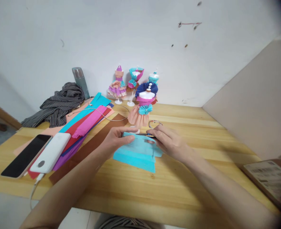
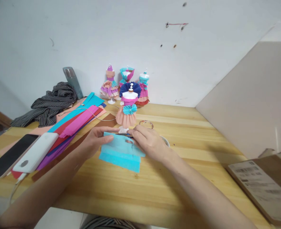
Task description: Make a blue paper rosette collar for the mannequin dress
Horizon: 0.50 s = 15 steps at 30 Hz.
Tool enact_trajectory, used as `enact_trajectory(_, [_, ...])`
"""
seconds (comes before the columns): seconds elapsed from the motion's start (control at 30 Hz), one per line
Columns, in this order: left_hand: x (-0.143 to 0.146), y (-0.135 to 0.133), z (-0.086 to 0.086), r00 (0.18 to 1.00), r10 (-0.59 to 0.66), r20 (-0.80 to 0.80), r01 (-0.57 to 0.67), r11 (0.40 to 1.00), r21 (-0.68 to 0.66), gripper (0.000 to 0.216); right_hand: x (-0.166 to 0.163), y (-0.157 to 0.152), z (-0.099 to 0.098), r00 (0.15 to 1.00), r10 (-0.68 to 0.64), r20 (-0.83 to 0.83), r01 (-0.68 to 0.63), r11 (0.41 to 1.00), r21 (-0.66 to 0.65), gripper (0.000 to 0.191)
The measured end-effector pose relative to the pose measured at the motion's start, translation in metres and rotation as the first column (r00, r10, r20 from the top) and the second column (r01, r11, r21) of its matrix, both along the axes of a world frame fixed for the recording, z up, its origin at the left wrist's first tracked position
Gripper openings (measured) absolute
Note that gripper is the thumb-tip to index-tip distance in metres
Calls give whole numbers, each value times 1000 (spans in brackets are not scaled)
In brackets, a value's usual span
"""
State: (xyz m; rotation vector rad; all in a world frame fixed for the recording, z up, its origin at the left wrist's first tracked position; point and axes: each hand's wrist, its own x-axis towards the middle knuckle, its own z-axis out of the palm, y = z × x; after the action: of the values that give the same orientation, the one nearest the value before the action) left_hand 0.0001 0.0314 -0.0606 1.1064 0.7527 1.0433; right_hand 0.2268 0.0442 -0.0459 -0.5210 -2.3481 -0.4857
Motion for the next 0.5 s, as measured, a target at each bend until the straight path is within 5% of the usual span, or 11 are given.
enact_trajectory(0.5, [-2, 1, -4, 997, 37, -62, -36, 999, 15, 29, 2, 5, -12, 999, -25, -38, 26, 999, 34, 20])
